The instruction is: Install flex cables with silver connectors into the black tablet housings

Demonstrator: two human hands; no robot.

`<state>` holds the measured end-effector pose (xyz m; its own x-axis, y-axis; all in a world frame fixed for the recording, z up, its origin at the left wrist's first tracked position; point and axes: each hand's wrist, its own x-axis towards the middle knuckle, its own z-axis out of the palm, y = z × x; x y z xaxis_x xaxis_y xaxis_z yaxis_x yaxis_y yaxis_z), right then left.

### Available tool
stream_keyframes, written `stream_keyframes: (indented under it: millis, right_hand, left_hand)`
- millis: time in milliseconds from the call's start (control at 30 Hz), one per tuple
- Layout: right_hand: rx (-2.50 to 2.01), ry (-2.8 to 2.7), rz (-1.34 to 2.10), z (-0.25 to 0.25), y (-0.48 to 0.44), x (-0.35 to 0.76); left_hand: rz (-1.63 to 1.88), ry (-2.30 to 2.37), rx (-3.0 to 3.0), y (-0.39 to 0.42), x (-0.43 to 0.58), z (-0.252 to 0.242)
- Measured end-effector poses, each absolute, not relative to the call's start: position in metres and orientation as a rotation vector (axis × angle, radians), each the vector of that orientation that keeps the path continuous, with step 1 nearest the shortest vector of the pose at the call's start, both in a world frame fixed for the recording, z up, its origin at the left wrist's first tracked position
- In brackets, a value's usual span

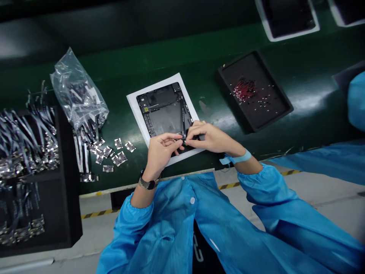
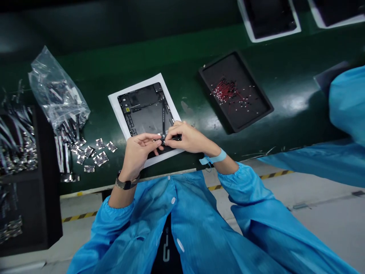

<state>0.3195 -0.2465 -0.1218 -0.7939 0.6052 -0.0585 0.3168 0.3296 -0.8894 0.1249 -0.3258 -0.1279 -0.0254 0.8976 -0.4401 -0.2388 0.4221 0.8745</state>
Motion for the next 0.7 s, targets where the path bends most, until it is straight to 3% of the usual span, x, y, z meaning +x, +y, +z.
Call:
stream_keyframes:
  millis: [700]
  right_hand:
    - [-0.917, -2.375, 1.467, -0.1225, -0.2457, 0.3207]
  left_hand:
    - [0.973, 1.341, 0.671, -0.3260, 0.1258, -0.1264]
